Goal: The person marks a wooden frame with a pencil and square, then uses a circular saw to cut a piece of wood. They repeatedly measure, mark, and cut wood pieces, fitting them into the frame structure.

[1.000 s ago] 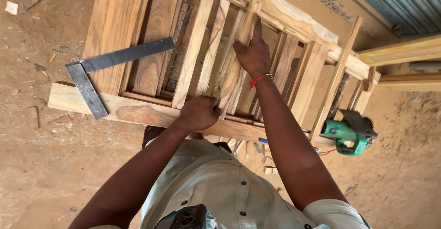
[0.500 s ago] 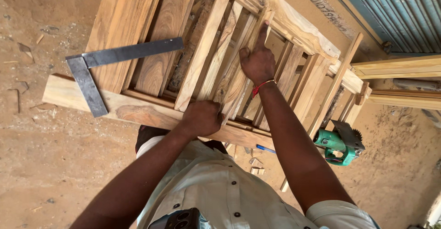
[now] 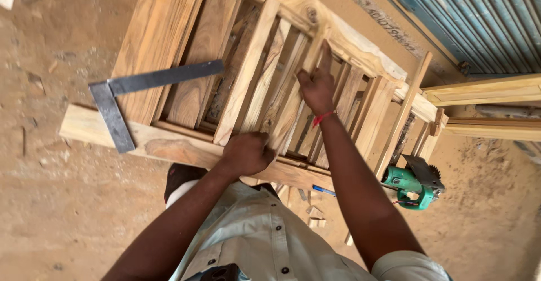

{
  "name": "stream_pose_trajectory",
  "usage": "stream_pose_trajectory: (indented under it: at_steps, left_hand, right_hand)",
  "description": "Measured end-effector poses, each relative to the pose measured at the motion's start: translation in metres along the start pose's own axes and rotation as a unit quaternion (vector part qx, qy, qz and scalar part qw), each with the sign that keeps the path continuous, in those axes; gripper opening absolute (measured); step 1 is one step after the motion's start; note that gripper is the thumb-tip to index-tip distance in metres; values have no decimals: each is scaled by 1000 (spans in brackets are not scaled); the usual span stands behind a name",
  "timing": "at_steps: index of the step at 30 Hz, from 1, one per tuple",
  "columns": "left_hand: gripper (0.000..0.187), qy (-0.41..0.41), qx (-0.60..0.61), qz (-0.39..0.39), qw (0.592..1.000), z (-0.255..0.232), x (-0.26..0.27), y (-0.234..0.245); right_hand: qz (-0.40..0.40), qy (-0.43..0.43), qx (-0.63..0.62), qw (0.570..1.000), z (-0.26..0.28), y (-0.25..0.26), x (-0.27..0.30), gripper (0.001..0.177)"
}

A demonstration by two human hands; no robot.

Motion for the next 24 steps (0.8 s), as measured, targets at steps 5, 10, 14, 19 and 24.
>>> stream_pose_trajectory:
  at_steps: [5,10,14,19,24]
  left_hand:
    - [38,-92,-14,-35,995,-27,18,12]
    - [53,-119,-6,81,990,-86,35,29]
    - [72,-152,155,83,973,-168,29,35]
    - [53,-336,100,141,926,-257,27,-8]
    - [55,-109,113,168,973,-273,26,-66]
  right_hand:
    - [-75,-113,-275,952,4,47,61,101]
    - [-54,-39,-337,939,13,99,149,45]
    - [-5,129,-298,946,34,135,201,23]
    - [-13,188,-206,960,23,157,256,31]
    - [-32,3,-396,918,-151,164,314,40]
Point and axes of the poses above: each hand's wrist, its own x-axis away from the middle knuckle, its own y-axis out of the back of the hand, z = x × y, the point moved 4 cm from there along -x, towards the middle knuckle, and after that the axes turned 8 degrees about x, right-handed, at the moved point
